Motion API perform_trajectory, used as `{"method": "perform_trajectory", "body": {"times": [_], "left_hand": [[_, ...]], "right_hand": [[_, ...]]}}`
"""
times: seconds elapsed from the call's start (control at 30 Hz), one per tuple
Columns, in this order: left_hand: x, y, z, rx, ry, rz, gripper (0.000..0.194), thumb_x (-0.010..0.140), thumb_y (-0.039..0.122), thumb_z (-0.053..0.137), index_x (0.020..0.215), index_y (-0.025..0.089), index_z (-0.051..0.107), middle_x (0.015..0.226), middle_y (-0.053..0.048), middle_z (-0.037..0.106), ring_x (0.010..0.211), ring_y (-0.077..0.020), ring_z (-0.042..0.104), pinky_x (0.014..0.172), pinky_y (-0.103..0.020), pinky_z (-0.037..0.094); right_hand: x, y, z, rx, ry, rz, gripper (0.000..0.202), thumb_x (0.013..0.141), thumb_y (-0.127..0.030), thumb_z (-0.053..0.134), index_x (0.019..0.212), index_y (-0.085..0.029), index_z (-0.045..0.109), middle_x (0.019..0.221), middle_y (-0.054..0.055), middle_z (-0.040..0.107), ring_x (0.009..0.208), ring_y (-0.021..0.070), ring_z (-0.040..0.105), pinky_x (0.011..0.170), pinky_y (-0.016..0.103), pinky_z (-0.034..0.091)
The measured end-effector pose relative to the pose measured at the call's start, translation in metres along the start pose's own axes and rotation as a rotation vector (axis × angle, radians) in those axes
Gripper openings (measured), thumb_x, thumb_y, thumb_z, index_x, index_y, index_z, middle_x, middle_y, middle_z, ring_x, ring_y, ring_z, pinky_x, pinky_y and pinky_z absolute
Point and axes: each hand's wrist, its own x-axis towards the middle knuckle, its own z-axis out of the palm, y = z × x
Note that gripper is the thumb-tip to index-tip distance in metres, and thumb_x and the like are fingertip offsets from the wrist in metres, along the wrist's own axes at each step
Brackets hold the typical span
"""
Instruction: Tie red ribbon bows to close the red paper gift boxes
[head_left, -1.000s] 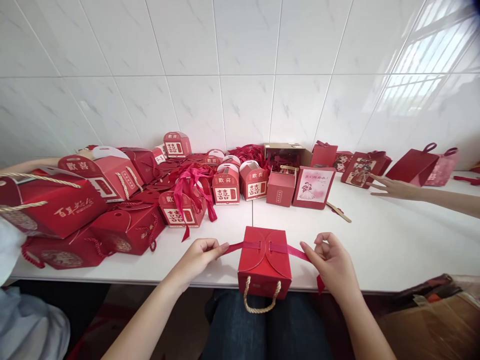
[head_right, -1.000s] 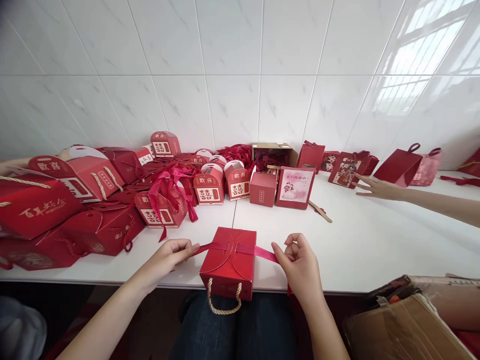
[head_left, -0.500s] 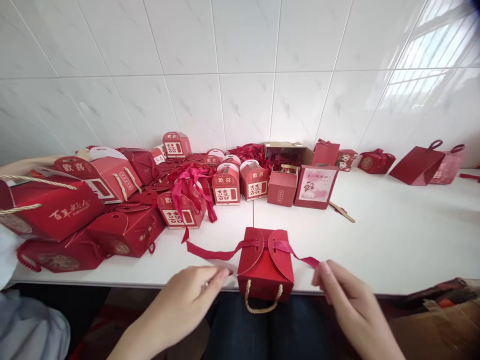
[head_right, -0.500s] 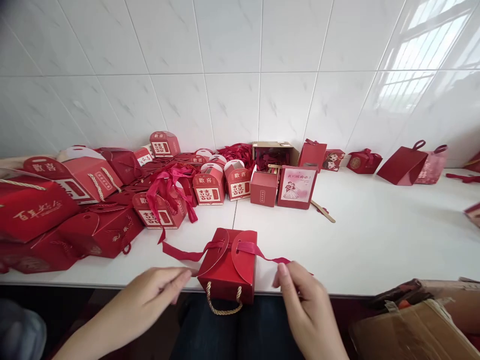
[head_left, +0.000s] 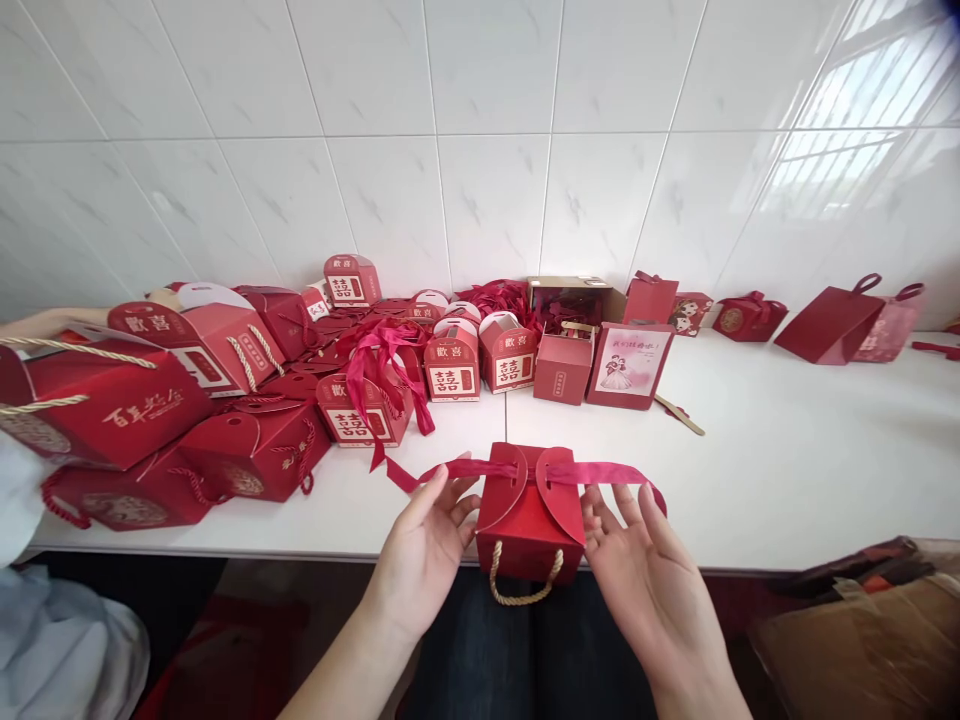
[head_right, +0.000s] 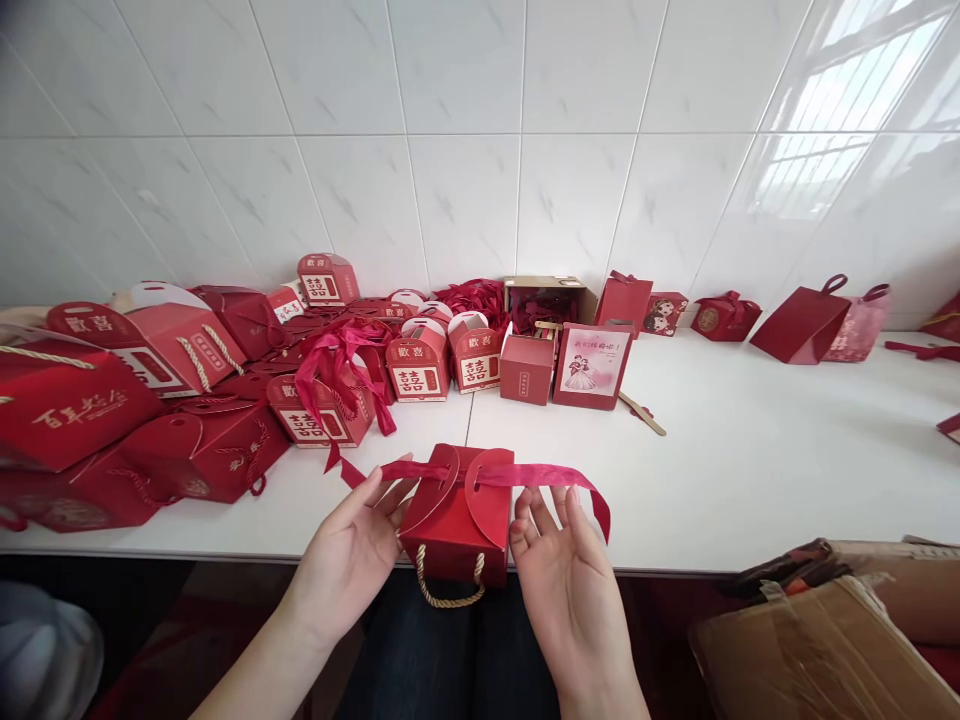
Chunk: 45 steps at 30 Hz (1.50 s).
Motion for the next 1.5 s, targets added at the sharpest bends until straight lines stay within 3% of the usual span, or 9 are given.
{"method": "perform_trajectory", "body": {"times": [0.17,0.33,0.53,0.67,0.9,1.0,1.17,1.37,1.5], "left_hand": [[-0.002,-0.005,0.003,-0.101,0.108,-0.041,0.021,0.084,0.022,0.056,0.103,0.022,0.067,0.082,-0.002,0.068,0.065,-0.0122,0.064,0.051,-0.021,0.051],[-0.002,-0.002,0.0,-0.047,0.182,0.02,0.024,0.082,0.017,0.058,0.103,0.024,0.067,0.075,0.001,0.066,0.062,-0.0102,0.064,0.05,-0.018,0.049],[-0.001,0.025,0.004,0.271,-0.007,0.361,0.025,0.08,0.036,0.062,0.093,0.017,0.071,0.088,-0.007,0.069,0.071,-0.0153,0.061,0.048,-0.02,0.044],[-0.001,0.058,0.024,0.599,-0.059,0.631,0.026,0.075,0.04,0.067,0.077,0.015,0.073,0.08,-0.008,0.069,0.066,-0.0157,0.058,0.053,-0.024,0.043],[-0.012,0.097,0.081,1.063,-0.098,0.948,0.027,0.079,0.043,0.062,0.081,0.019,0.074,0.049,0.003,0.052,0.047,-0.0103,0.046,0.044,-0.023,0.032],[-0.018,0.106,0.099,1.148,-0.152,0.971,0.029,0.081,0.043,0.059,0.072,0.019,0.073,0.041,0.004,0.043,0.043,-0.0101,0.043,0.042,-0.023,0.03],[-0.017,0.115,0.116,1.057,-0.236,1.015,0.015,0.071,0.034,0.072,0.074,0.019,0.072,0.065,0.0,0.065,0.064,-0.0137,0.059,0.059,-0.024,0.045],[-0.018,0.125,0.126,1.037,-0.243,1.019,0.015,0.073,0.032,0.07,0.067,0.019,0.071,0.059,0.0,0.062,0.058,-0.0118,0.056,0.055,-0.022,0.043],[-0.02,0.126,0.128,0.893,-0.343,0.88,0.014,0.074,0.032,0.069,0.069,0.018,0.071,0.067,-0.002,0.065,0.067,-0.0146,0.059,0.065,-0.024,0.047]], "right_hand": [[0.01,-0.003,0.006,0.1,0.128,-0.148,0.005,0.079,-0.025,0.066,0.079,-0.024,0.061,0.075,-0.004,0.061,0.068,0.0083,0.061,0.063,0.02,0.055],[0.011,-0.004,0.001,-0.004,0.108,-0.325,0.01,0.074,-0.024,0.072,0.076,-0.023,0.062,0.069,-0.007,0.061,0.062,0.0065,0.059,0.064,0.018,0.054],[0.017,-0.022,0.009,-0.151,0.027,-0.601,0.009,0.074,-0.026,0.072,0.076,-0.02,0.065,0.076,-0.005,0.064,0.068,0.0062,0.061,0.068,0.019,0.053],[0.017,-0.047,0.033,-0.441,-0.063,-0.857,0.013,0.069,-0.023,0.075,0.08,-0.02,0.068,0.08,-0.002,0.066,0.074,0.0101,0.062,0.072,0.025,0.052],[0.003,-0.079,0.087,-1.038,-0.172,-1.046,0.017,0.076,-0.037,0.068,0.077,-0.02,0.07,0.072,0.001,0.067,0.07,0.0156,0.062,0.065,0.029,0.051],[-0.005,-0.085,0.107,-1.19,-0.244,-1.09,0.013,0.074,-0.032,0.07,0.077,-0.02,0.069,0.071,0.001,0.066,0.067,0.015,0.061,0.06,0.027,0.05],[-0.007,-0.087,0.123,-1.362,-0.315,-1.016,0.02,0.076,-0.035,0.066,0.066,-0.017,0.067,0.055,-0.001,0.057,0.049,0.0107,0.05,0.042,0.023,0.038],[-0.003,-0.084,0.131,-1.2,-0.349,-0.957,0.02,0.075,-0.037,0.067,0.074,-0.017,0.067,0.061,-0.001,0.061,0.052,0.0109,0.052,0.045,0.024,0.039],[-0.004,-0.082,0.137,-1.121,-0.433,-0.892,0.022,0.077,-0.038,0.065,0.072,-0.017,0.066,0.066,0.0,0.062,0.062,0.0123,0.058,0.056,0.026,0.046]]}}
